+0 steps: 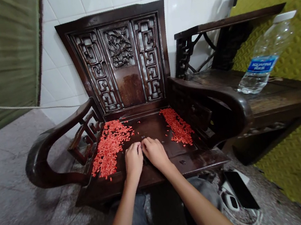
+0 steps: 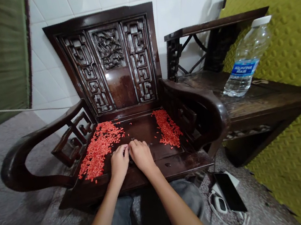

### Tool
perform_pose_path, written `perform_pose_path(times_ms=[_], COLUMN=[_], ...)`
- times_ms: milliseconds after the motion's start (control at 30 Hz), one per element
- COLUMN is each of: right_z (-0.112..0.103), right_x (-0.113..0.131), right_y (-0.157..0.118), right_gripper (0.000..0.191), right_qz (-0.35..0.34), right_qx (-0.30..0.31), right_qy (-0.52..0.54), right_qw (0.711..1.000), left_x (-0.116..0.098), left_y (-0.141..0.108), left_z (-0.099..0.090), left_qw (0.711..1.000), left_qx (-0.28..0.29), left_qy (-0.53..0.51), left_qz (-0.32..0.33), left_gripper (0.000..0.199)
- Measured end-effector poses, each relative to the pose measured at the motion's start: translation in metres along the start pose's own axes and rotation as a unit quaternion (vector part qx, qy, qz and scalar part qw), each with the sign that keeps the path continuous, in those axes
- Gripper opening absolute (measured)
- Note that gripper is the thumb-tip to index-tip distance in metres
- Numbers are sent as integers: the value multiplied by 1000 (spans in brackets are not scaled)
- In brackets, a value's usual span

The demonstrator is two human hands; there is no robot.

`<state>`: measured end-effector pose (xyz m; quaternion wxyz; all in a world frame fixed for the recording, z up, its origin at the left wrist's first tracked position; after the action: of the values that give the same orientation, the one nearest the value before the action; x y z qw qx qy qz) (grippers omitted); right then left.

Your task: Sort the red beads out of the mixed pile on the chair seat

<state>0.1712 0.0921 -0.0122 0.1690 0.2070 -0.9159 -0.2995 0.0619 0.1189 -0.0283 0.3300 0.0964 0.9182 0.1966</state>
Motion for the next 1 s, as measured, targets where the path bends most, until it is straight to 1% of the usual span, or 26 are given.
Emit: perform_pose_path(times_ms=[67,133,200,300,400,533,667,767,933,1000], right_z=[-2,-2,0,5,9,10,10,10,2,-1], right_x=[-6,-14,-23,-38,-43,-42,-40,-39,-23,-15], right_y=[-2,-3,-5,-8,-10,-9,-8,-8,-6,-5], right_gripper=[9,9,11,13,17,18,17,16,17,16], right_qz=[17,35,56,103,129,129,123,113,58,34], right_qx=[-30,-63,-97,-141,-153,-142,-132,-118,-72,-48], right_qy=[57,135,220,325,370,388,375,342,203,145], right_qw=[998,988,969,929,907,901,909,926,975,988], left_x=[-1,-2,-2,-4,-5,-5,-4,-5,-7,-6], left_y=[0,0,1,0,-1,-1,-1,-1,-3,-3], left_z=[0,0,1,2,2,-2,-4,-5,-4,-4], left_qw=[1000,999,998,997,998,998,999,1000,1000,1000], left_qx=[11,21,29,32,27,10,-3,-6,1,3], left_qy=[-25,-48,-63,-67,-62,-54,-35,-24,-13,-12], left_qz=[1,1,1,5,13,8,3,6,15,11], left_gripper=[18,18,20,19,16,13,11,10,11,12])
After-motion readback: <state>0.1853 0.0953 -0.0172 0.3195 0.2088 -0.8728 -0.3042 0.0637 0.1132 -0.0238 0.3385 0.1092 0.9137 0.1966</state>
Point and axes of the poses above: each hand's wrist, its own y-axis towards the middle knuckle, its own z-axis out of the palm, x = y × z, the point moved 9 cm from there along y, towards the middle knuckle, and after that the axes turned 15 degrees about -z, right-handed, at the moved point
